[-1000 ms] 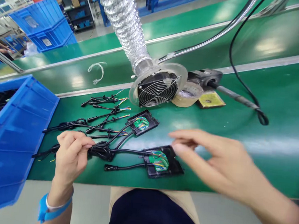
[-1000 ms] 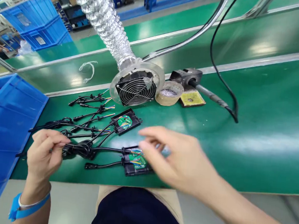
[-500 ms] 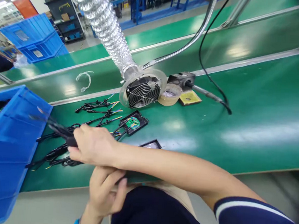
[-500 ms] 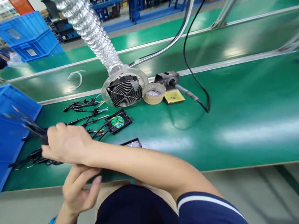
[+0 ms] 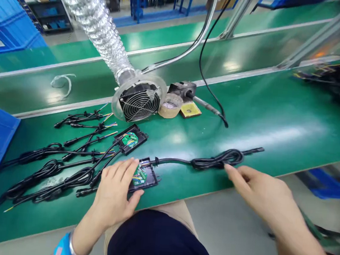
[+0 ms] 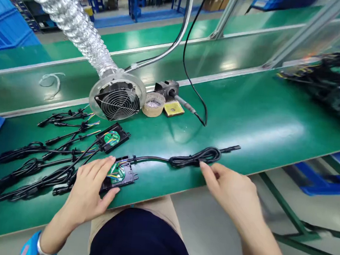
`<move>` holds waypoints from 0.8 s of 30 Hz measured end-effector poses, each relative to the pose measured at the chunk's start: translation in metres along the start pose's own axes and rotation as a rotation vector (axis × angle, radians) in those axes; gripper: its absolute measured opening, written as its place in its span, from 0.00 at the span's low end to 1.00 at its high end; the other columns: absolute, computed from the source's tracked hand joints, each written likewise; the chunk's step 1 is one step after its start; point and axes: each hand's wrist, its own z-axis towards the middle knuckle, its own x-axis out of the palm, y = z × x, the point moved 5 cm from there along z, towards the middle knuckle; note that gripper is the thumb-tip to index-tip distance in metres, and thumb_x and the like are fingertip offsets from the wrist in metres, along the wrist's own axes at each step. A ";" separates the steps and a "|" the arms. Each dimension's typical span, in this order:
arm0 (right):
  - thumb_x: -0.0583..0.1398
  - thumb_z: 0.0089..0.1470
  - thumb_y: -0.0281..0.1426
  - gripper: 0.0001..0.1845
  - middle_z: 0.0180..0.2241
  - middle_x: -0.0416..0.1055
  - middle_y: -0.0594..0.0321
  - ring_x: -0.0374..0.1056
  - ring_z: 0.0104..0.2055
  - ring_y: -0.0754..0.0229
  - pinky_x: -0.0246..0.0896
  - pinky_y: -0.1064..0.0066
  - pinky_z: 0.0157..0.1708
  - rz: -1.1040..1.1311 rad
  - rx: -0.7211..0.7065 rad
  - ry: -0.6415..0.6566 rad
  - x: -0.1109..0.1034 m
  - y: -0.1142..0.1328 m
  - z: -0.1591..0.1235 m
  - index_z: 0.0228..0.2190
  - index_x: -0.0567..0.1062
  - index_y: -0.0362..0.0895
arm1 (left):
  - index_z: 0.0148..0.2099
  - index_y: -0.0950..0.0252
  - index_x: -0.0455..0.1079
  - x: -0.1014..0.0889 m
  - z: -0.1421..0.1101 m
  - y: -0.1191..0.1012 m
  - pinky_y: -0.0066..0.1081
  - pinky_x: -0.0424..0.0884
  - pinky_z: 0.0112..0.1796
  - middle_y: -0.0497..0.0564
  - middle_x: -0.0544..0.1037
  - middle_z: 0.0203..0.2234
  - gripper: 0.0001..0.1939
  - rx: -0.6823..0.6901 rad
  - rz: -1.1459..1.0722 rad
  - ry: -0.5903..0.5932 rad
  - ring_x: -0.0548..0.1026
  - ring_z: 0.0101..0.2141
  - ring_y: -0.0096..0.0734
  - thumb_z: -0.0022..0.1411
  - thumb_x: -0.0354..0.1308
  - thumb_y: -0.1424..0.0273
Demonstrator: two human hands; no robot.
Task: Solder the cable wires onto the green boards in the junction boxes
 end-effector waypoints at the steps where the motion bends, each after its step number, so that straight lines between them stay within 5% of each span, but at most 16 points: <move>1: 0.55 0.61 0.42 0.22 0.12 0.62 0.65 0.61 0.14 0.59 0.53 0.67 0.16 -0.050 -0.074 -0.037 0.004 0.012 0.001 0.17 0.65 0.48 | 0.65 0.69 0.54 -0.002 0.002 -0.001 0.48 0.64 0.50 0.62 0.69 0.58 0.34 -0.007 -0.003 0.010 0.67 0.54 0.51 0.60 0.57 0.64; 3: 0.55 0.61 0.40 0.15 0.26 0.75 0.59 0.71 0.29 0.54 0.65 0.63 0.31 -0.045 -0.278 -0.041 0.019 0.045 0.006 0.27 0.73 0.46 | 0.66 0.71 0.52 -0.003 0.006 -0.005 0.48 0.63 0.52 0.64 0.67 0.59 0.36 -0.010 -0.005 0.031 0.65 0.56 0.52 0.59 0.57 0.64; 5: 0.53 0.62 0.34 0.13 0.38 0.77 0.52 0.71 0.41 0.49 0.65 0.57 0.42 -0.034 -0.544 0.117 0.044 0.080 0.011 0.40 0.75 0.41 | 0.67 0.74 0.50 -0.001 0.011 -0.011 0.49 0.61 0.55 0.66 0.65 0.60 0.39 0.006 -0.004 0.044 0.63 0.58 0.53 0.59 0.57 0.63; 11: 0.52 0.65 0.28 0.12 0.30 0.73 0.59 0.68 0.33 0.59 0.63 0.69 0.35 0.126 -0.656 0.567 0.082 0.105 0.030 0.36 0.75 0.41 | 0.66 0.76 0.49 0.011 0.013 -0.013 0.47 0.62 0.57 0.66 0.67 0.59 0.36 0.072 -0.030 0.017 0.64 0.59 0.49 0.63 0.56 0.63; 14: 0.52 0.63 0.26 0.11 0.28 0.69 0.60 0.63 0.31 0.60 0.60 0.71 0.33 0.194 -0.821 0.476 0.079 0.110 0.025 0.33 0.74 0.40 | 0.65 0.75 0.52 0.012 0.010 -0.009 0.47 0.62 0.58 0.66 0.68 0.58 0.34 0.080 -0.063 -0.006 0.64 0.59 0.48 0.62 0.57 0.64; 20: 0.49 0.64 0.23 0.16 0.24 0.64 0.62 0.56 0.28 0.59 0.54 0.68 0.29 -0.005 -1.022 0.196 0.082 0.114 0.011 0.28 0.73 0.40 | 0.57 0.66 0.63 0.011 0.010 -0.009 0.50 0.65 0.55 0.65 0.67 0.59 0.22 0.115 -0.070 -0.016 0.66 0.58 0.50 0.62 0.57 0.64; 24: 0.48 0.62 0.22 0.16 0.24 0.65 0.60 0.59 0.28 0.58 0.55 0.67 0.27 -0.094 -1.092 0.209 0.083 0.119 0.008 0.30 0.73 0.40 | 0.56 0.62 0.67 0.013 0.010 -0.010 0.52 0.66 0.55 0.66 0.66 0.60 0.20 0.131 -0.043 0.006 0.66 0.59 0.52 0.63 0.58 0.64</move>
